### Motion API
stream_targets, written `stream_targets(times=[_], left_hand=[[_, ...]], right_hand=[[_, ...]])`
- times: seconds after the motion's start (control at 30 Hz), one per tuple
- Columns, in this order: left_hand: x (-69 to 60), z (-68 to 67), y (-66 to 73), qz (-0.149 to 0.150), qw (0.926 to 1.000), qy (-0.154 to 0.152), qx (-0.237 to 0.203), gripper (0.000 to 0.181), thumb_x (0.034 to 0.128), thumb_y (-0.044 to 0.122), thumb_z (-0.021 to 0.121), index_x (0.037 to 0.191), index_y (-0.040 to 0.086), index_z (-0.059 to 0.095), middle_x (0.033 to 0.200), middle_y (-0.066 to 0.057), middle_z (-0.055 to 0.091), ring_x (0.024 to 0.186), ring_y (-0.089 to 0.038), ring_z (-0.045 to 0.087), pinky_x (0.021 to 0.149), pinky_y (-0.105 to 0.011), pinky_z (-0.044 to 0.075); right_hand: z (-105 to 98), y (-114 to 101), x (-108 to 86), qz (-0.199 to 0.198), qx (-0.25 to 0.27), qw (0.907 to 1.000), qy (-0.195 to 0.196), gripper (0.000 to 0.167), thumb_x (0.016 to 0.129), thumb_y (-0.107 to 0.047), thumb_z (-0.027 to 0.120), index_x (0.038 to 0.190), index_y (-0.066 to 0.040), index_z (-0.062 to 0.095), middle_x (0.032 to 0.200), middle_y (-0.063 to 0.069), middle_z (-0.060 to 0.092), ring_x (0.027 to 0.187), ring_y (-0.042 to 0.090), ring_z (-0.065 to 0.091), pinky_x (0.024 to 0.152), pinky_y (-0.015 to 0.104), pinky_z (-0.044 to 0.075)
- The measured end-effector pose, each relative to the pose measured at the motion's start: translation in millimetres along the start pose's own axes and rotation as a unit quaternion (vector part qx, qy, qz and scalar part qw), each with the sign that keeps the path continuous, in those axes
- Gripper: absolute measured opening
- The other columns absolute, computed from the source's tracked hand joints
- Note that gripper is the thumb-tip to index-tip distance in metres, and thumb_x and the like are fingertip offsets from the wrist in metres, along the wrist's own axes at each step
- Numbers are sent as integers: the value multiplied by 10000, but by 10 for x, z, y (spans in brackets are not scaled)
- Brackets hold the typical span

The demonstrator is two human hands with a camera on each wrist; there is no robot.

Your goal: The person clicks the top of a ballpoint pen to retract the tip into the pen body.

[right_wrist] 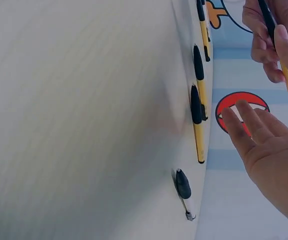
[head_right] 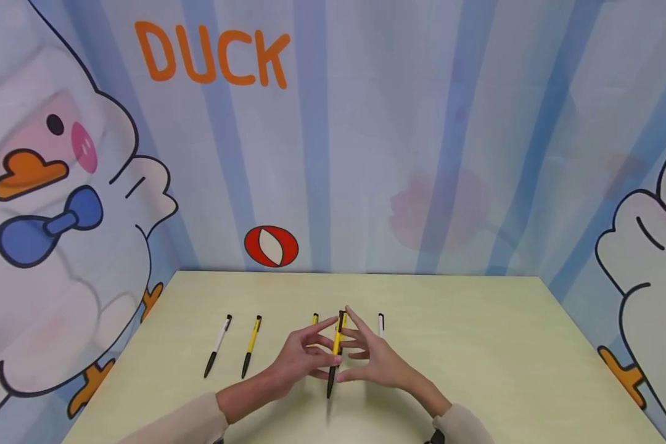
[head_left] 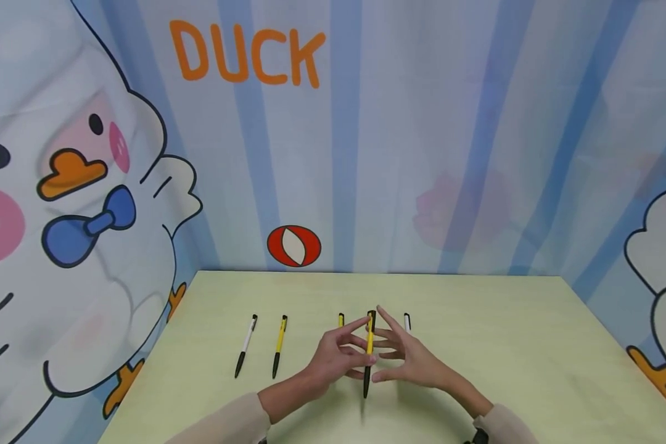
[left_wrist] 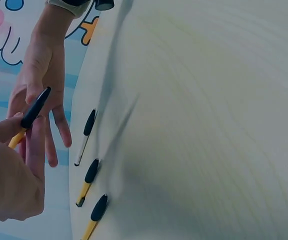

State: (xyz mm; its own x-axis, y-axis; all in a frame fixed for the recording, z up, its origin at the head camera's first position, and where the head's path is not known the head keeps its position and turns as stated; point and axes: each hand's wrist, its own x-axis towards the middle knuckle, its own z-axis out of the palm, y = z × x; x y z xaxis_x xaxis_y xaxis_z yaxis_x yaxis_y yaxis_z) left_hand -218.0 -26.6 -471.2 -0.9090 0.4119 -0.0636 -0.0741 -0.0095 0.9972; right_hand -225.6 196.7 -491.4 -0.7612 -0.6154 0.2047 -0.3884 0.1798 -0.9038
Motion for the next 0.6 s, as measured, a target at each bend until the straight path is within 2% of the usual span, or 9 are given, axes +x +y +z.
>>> stream_targets(times=[0.17, 0.23, 0.37, 0.47, 0.6], left_hand=[[-19, -102, 28, -67, 9997, 74, 223, 710, 873, 17, 785, 1507, 207, 528, 1035, -89, 647, 812, -99, 721, 656, -367, 659], [-28, -157, 30, -129, 9994, 127, 302, 712, 867, 32, 797, 1504, 205, 531, 1032, -82, 637, 802, -93, 712, 648, -357, 657], [-52, -282, 19, -325, 9983, 253, 405, 724, 851, 38, 815, 1501, 191, 535, 1028, -82, 625, 773, -88, 701, 640, -346, 655], [-64, -383, 1, -473, 9971, 355, 477, 741, 843, 28, 818, 1507, 175, 526, 1030, -97, 624, 753, -87, 702, 640, -342, 655], [-61, -506, -26, -501, 9951, 509, 688, 752, 843, 22, 815, 1518, 143, 506, 1053, -152, 625, 729, -89, 691, 642, -355, 656]], right_hand=[[-107, -29, -78, -16, -121, 9999, -50, 1048, 920, -96, 758, 1660, -183, 21, 1617, 298, 316, 1373, 526, 472, 1048, 595, 503], [-152, -31, -119, 90, -194, 9998, -12, 966, 952, -92, 717, 1660, -161, 64, 1621, 288, 314, 1380, 521, 465, 1054, 587, 503], [-238, -28, -206, 334, -363, 9987, 111, 743, 1029, -139, 614, 1640, -96, 194, 1597, 293, 358, 1390, 492, 466, 1062, 349, 553], [-302, -21, -259, 337, -472, 9982, 164, 626, 1067, -170, 545, 1613, -41, 266, 1558, 322, 398, 1386, 492, 464, 1025, 171, 516], [-378, -11, -303, 375, -538, 9975, 256, 574, 1087, -189, 501, 1601, -35, 297, 1545, 310, 428, 1387, 477, 467, 1019, 113, 479]])
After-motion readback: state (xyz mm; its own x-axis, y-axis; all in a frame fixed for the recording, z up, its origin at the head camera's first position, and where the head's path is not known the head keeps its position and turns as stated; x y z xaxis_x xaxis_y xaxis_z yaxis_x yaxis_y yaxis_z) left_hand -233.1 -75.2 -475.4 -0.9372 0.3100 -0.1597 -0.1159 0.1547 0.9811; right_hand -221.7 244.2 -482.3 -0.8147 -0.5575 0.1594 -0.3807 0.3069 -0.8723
